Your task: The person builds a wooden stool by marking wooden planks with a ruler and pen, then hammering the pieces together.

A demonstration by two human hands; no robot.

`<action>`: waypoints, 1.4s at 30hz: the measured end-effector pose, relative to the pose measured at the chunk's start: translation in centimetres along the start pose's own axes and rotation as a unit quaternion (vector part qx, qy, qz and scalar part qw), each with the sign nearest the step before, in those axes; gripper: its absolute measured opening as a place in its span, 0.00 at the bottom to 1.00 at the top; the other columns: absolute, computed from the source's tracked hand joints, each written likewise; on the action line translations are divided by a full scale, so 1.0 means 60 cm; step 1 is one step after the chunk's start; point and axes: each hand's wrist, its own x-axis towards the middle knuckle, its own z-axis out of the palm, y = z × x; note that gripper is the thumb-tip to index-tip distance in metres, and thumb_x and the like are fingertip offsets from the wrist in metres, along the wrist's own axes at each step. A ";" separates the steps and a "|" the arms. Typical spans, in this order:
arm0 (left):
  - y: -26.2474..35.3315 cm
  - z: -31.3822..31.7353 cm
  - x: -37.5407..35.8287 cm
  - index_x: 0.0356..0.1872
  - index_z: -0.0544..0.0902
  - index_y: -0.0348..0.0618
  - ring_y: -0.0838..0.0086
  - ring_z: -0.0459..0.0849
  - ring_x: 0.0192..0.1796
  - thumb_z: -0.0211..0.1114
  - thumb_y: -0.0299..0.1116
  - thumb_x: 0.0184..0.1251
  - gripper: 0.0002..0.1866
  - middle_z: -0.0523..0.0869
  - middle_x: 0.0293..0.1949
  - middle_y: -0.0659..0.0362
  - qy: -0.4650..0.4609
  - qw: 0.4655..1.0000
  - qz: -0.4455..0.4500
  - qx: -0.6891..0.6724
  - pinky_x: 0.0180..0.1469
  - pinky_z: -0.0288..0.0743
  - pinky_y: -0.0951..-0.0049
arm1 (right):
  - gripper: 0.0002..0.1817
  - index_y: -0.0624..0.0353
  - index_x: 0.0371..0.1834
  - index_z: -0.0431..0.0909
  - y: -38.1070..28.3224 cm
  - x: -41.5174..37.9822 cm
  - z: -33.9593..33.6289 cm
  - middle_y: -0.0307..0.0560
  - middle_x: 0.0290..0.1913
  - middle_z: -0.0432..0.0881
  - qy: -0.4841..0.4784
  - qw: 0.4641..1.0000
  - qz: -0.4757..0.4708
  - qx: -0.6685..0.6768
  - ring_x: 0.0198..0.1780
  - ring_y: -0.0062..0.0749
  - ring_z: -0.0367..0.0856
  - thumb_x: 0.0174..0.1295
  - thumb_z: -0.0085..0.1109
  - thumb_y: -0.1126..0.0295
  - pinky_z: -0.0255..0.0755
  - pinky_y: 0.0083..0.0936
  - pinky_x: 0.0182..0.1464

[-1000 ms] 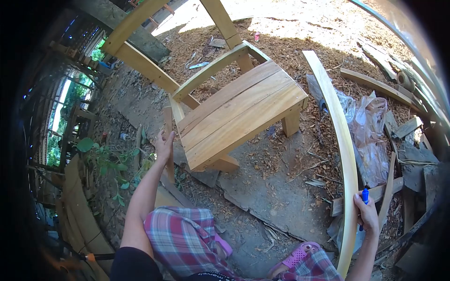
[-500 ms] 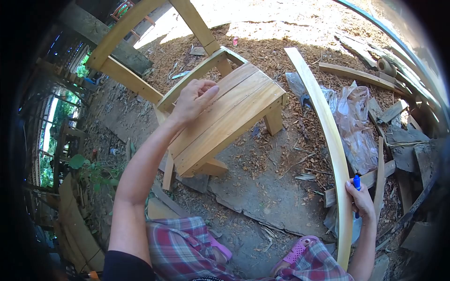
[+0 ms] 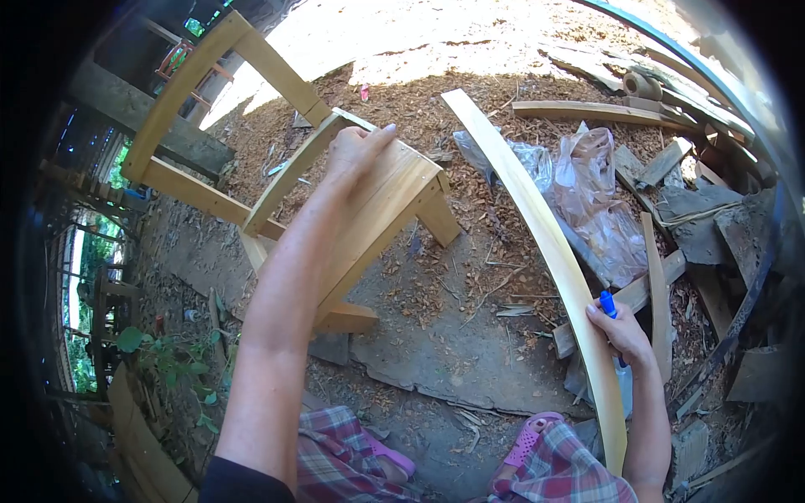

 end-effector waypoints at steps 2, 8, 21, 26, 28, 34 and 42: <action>0.006 -0.003 -0.002 0.31 0.89 0.41 0.65 0.88 0.41 0.70 0.63 0.52 0.30 0.90 0.38 0.50 -0.020 1.000 -0.016 -0.016 0.51 0.76 0.65 | 0.15 0.52 0.40 0.80 0.014 0.010 -0.001 0.28 0.21 0.71 0.007 1.000 -0.026 -0.011 0.17 0.12 0.64 0.65 0.63 0.52 0.54 0.17 0.15; -0.014 -0.002 0.047 0.41 0.89 0.38 0.68 0.85 0.45 0.70 0.58 0.55 0.29 0.89 0.44 0.51 -0.127 0.987 -0.040 -0.091 0.48 0.74 0.68 | 0.16 0.52 0.39 0.80 0.004 0.011 -0.005 0.27 0.22 0.72 -0.007 0.999 -0.022 -0.023 0.21 0.11 0.66 0.64 0.64 0.50 0.58 0.16 0.21; -0.061 -0.092 -0.231 0.67 0.72 0.42 0.61 0.71 0.67 0.64 0.48 0.69 0.30 0.75 0.61 0.49 -0.040 0.869 0.433 0.236 0.70 0.63 0.59 | 0.19 0.57 0.32 0.79 0.025 0.031 -0.010 0.35 0.25 0.76 -0.030 0.996 -0.079 -0.029 0.29 0.17 0.72 0.63 0.63 0.51 0.66 0.23 0.34; -0.044 -0.100 -0.242 0.62 0.79 0.41 0.62 0.79 0.63 0.67 0.33 0.68 0.22 0.82 0.58 0.50 -0.092 0.913 0.353 0.181 0.66 0.69 0.65 | 0.20 0.58 0.33 0.81 0.027 0.035 -0.014 0.37 0.25 0.77 -0.041 0.994 -0.084 -0.051 0.29 0.18 0.74 0.63 0.64 0.50 0.67 0.24 0.34; -0.038 -0.097 -0.244 0.62 0.78 0.39 0.59 0.80 0.61 0.65 0.34 0.69 0.22 0.82 0.58 0.48 -0.090 0.902 0.368 0.207 0.64 0.71 0.64 | 0.21 0.58 0.33 0.81 0.031 0.035 -0.013 0.37 0.25 0.77 -0.040 0.994 -0.095 -0.042 0.28 0.19 0.74 0.62 0.64 0.48 0.67 0.24 0.34; -0.042 -0.084 -0.253 0.59 0.78 0.37 0.55 0.81 0.60 0.61 0.35 0.72 0.19 0.81 0.57 0.45 -0.055 0.858 0.411 0.304 0.60 0.75 0.63 | 0.21 0.57 0.31 0.80 0.038 0.033 -0.014 0.36 0.24 0.77 -0.034 0.991 -0.115 -0.055 0.27 0.19 0.73 0.63 0.63 0.48 0.66 0.23 0.33; -0.050 -0.095 -0.247 0.55 0.82 0.41 0.58 0.81 0.56 0.64 0.36 0.70 0.17 0.83 0.52 0.49 -0.030 0.915 0.373 0.152 0.58 0.74 0.63 | 0.16 0.58 0.30 0.78 0.032 0.002 -0.015 0.26 0.24 0.70 -0.035 0.987 -0.159 0.002 0.28 0.11 0.65 0.67 0.61 0.56 0.63 0.19 0.30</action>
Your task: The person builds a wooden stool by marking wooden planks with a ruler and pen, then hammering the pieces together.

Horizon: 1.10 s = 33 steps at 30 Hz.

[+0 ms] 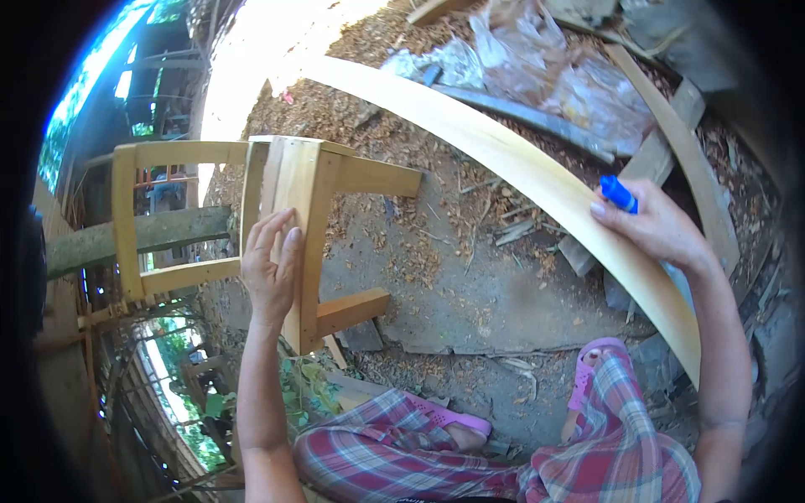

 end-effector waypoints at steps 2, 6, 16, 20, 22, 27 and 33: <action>-0.007 0.004 0.003 0.58 0.80 0.41 0.60 0.82 0.56 0.62 0.35 0.71 0.17 0.83 0.52 0.50 0.038 0.999 -0.022 -0.028 0.59 0.73 0.67 | 0.15 0.58 0.32 0.78 -0.035 -0.019 -0.004 0.26 0.24 0.70 -0.006 1.000 0.001 0.026 0.28 0.10 0.65 0.68 0.61 0.57 0.62 0.18 0.30; 0.007 0.018 0.026 0.58 0.80 0.42 0.57 0.80 0.56 0.66 0.38 0.68 0.20 0.81 0.54 0.50 0.150 0.980 -0.030 -0.128 0.61 0.71 0.60 | 0.14 0.57 0.34 0.78 -0.107 -0.054 -0.005 0.26 0.25 0.71 -0.018 1.000 0.006 0.011 0.28 0.10 0.64 0.68 0.62 0.58 0.61 0.17 0.30; -0.017 0.036 0.101 0.71 0.69 0.74 0.38 0.54 0.74 0.53 0.68 0.66 0.33 0.61 0.73 0.48 0.122 0.992 0.024 -0.032 0.73 0.49 0.41 | 0.17 0.62 0.28 0.77 -0.243 -0.080 0.051 0.29 0.21 0.70 -0.059 0.993 0.005 -0.102 0.26 0.14 0.64 0.67 0.62 0.60 0.62 0.23 0.29; -0.047 0.055 0.104 0.68 0.74 0.72 0.37 0.54 0.73 0.53 0.69 0.65 0.32 0.63 0.72 0.47 0.063 0.998 0.004 -0.022 0.72 0.48 0.40 | 0.16 0.61 0.29 0.79 -0.252 -0.071 0.058 0.29 0.22 0.71 -0.089 0.989 0.040 -0.109 0.27 0.13 0.65 0.68 0.62 0.59 0.63 0.22 0.30; -0.049 0.051 0.104 0.67 0.74 0.71 0.39 0.53 0.74 0.48 0.74 0.62 0.36 0.63 0.73 0.48 0.031 0.998 -0.021 -0.044 0.73 0.44 0.44 | 0.16 0.60 0.29 0.79 -0.251 -0.071 0.060 0.29 0.22 0.71 -0.083 0.990 0.034 -0.111 0.27 0.13 0.65 0.68 0.62 0.59 0.63 0.21 0.30; -0.053 0.055 0.099 0.63 0.78 0.65 0.39 0.55 0.72 0.56 0.70 0.61 0.33 0.66 0.71 0.52 0.066 0.996 -0.014 -0.064 0.72 0.45 0.43 | 0.14 0.61 0.38 0.83 -0.281 -0.073 0.062 0.29 0.26 0.76 -0.087 0.986 0.054 -0.131 0.30 0.13 0.69 0.67 0.63 0.60 0.67 0.20 0.34; -0.082 0.046 0.118 0.60 0.80 0.61 0.51 0.59 0.69 0.56 0.66 0.64 0.30 0.71 0.63 0.57 0.061 0.995 0.009 -0.075 0.70 0.48 0.50 | 0.15 0.62 0.42 0.83 -0.327 -0.074 0.068 0.30 0.29 0.78 -0.086 0.983 0.104 -0.122 0.32 0.13 0.72 0.67 0.63 0.59 0.70 0.19 0.36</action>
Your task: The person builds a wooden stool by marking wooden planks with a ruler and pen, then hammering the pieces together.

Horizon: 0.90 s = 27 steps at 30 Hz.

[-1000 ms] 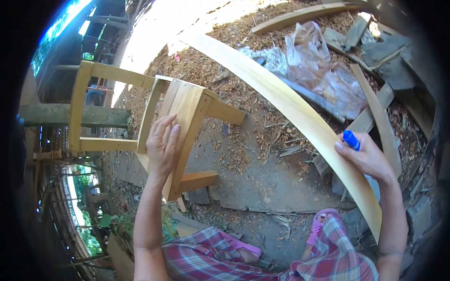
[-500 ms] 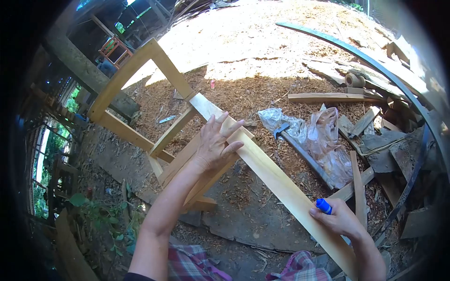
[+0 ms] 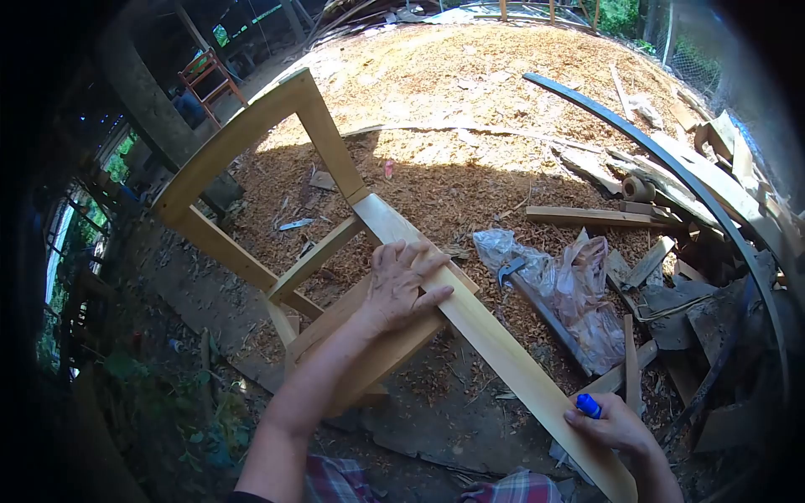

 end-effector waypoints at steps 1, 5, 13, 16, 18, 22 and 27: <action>-0.004 -0.002 0.005 0.60 0.80 0.61 0.51 0.59 0.69 0.56 0.66 0.64 0.30 0.71 0.63 0.57 0.000 1.000 0.001 -0.001 0.70 0.48 0.50 | 0.15 0.62 0.43 0.83 -0.003 0.000 0.001 0.31 0.29 0.79 0.001 1.000 0.009 0.004 0.33 0.13 0.73 0.67 0.63 0.59 0.70 0.19 0.36; -0.027 0.019 0.019 0.59 0.81 0.59 0.54 0.56 0.71 0.55 0.62 0.67 0.28 0.69 0.63 0.56 -0.018 0.999 0.027 -0.029 0.73 0.47 0.52 | 0.16 0.61 0.44 0.83 0.015 0.013 -0.007 0.31 0.29 0.80 -0.016 0.999 0.021 -0.029 0.33 0.14 0.74 0.67 0.64 0.59 0.70 0.19 0.37; -0.019 0.010 0.027 0.59 0.80 0.57 0.50 0.53 0.73 0.53 0.60 0.67 0.27 0.66 0.65 0.53 -0.069 0.997 0.009 -0.046 0.76 0.46 0.50 | 0.21 0.63 0.35 0.80 0.042 0.068 -0.037 0.38 0.24 0.77 -0.106 0.987 -0.060 -0.108 0.30 0.19 0.73 0.66 0.64 0.52 0.71 0.25 0.35; -0.006 -0.006 0.033 0.60 0.80 0.57 0.48 0.52 0.74 0.54 0.60 0.65 0.28 0.66 0.67 0.52 -0.100 0.994 -0.022 -0.029 0.76 0.47 0.47 | 0.21 0.61 0.44 0.78 0.022 0.127 -0.025 0.39 0.31 0.79 -0.147 0.980 -0.131 -0.038 0.36 0.20 0.75 0.66 0.63 0.51 0.72 0.25 0.41; -0.005 -0.006 0.034 0.60 0.79 0.57 0.47 0.52 0.74 0.55 0.60 0.65 0.28 0.66 0.67 0.52 -0.108 0.994 -0.022 -0.022 0.76 0.47 0.47 | 0.24 0.59 0.57 0.74 0.000 0.163 0.001 0.44 0.44 0.81 -0.152 0.972 -0.174 0.038 0.48 0.23 0.77 0.67 0.63 0.53 0.72 0.26 0.51; -0.002 -0.008 0.040 0.60 0.79 0.57 0.48 0.52 0.75 0.56 0.59 0.65 0.28 0.66 0.66 0.51 -0.118 0.992 -0.037 -0.027 0.76 0.47 0.48 | 0.32 0.56 0.71 0.65 -0.017 0.183 0.020 0.50 0.58 0.79 -0.122 0.959 -0.253 0.044 0.62 0.30 0.75 0.68 0.62 0.57 0.68 0.30 0.63; -0.001 -0.004 0.051 0.58 0.80 0.56 0.49 0.52 0.75 0.56 0.59 0.64 0.27 0.67 0.66 0.51 -0.121 0.991 -0.043 -0.038 0.76 0.47 0.49 | 0.33 0.55 0.74 0.63 -0.014 0.178 0.001 0.47 0.55 0.81 -0.116 0.957 -0.248 0.098 0.55 0.26 0.78 0.68 0.62 0.59 0.70 0.28 0.60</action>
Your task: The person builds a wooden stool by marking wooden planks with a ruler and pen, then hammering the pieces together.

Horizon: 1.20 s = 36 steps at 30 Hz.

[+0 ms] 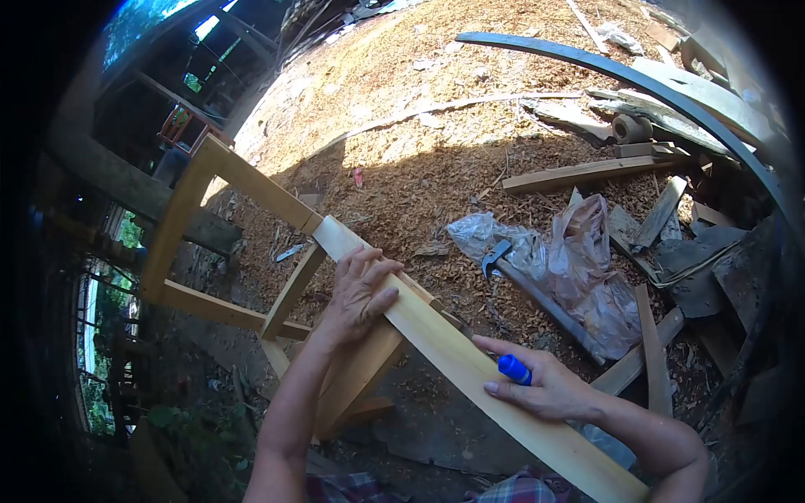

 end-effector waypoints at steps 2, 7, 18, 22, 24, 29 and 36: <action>-0.002 -0.001 0.003 0.57 0.80 0.56 0.50 0.53 0.74 0.56 0.59 0.64 0.27 0.67 0.65 0.51 0.008 1.000 -0.003 -0.002 0.76 0.46 0.49 | 0.33 0.54 0.74 0.63 -0.002 0.004 -0.006 0.47 0.53 0.82 -0.006 1.000 0.005 -0.011 0.53 0.25 0.78 0.68 0.62 0.60 0.71 0.27 0.58; -0.002 -0.001 0.011 0.55 0.80 0.54 0.50 0.53 0.74 0.55 0.60 0.64 0.27 0.68 0.64 0.50 0.002 1.000 0.008 0.009 0.75 0.47 0.50 | 0.31 0.55 0.73 0.66 -0.004 0.005 -0.012 0.43 0.53 0.82 0.001 0.998 0.037 0.050 0.51 0.21 0.77 0.68 0.62 0.61 0.71 0.25 0.57; -0.001 0.012 0.019 0.53 0.79 0.53 0.50 0.54 0.71 0.49 0.53 0.72 0.20 0.69 0.61 0.54 0.016 1.000 0.007 0.023 0.74 0.46 0.50 | 0.30 0.54 0.71 0.68 0.010 0.085 -0.003 0.43 0.50 0.82 0.006 0.998 -0.011 0.054 0.49 0.22 0.78 0.67 0.59 0.58 0.73 0.25 0.54; -0.001 0.017 0.019 0.51 0.78 0.53 0.51 0.57 0.68 0.47 0.47 0.72 0.17 0.71 0.59 0.55 0.039 0.997 0.027 0.054 0.72 0.48 0.51 | 0.30 0.53 0.71 0.68 0.011 0.127 0.001 0.43 0.49 0.82 0.008 0.999 -0.013 0.028 0.48 0.23 0.79 0.66 0.58 0.60 0.74 0.25 0.54; 0.001 0.015 0.018 0.51 0.78 0.53 0.51 0.58 0.68 0.47 0.47 0.72 0.17 0.71 0.59 0.55 0.038 0.998 0.028 0.050 0.72 0.48 0.51 | 0.30 0.52 0.71 0.68 0.018 0.134 0.005 0.43 0.48 0.82 0.006 0.998 -0.032 0.045 0.47 0.23 0.79 0.65 0.58 0.60 0.74 0.25 0.53; -0.006 0.019 0.019 0.52 0.78 0.53 0.52 0.58 0.68 0.47 0.47 0.72 0.17 0.71 0.58 0.55 0.041 0.996 0.036 0.068 0.71 0.49 0.52 | 0.30 0.55 0.68 0.70 0.019 0.142 0.003 0.43 0.47 0.80 -0.003 0.998 -0.017 0.066 0.46 0.24 0.78 0.62 0.60 0.59 0.74 0.26 0.52; -0.008 0.017 0.016 0.55 0.79 0.54 0.51 0.55 0.71 0.48 0.53 0.72 0.21 0.69 0.62 0.54 0.017 0.999 0.007 0.045 0.74 0.46 0.50 | 0.27 0.56 0.65 0.72 0.013 0.144 0.008 0.41 0.43 0.81 0.022 0.999 -0.039 0.027 0.42 0.22 0.79 0.63 0.59 0.61 0.75 0.24 0.48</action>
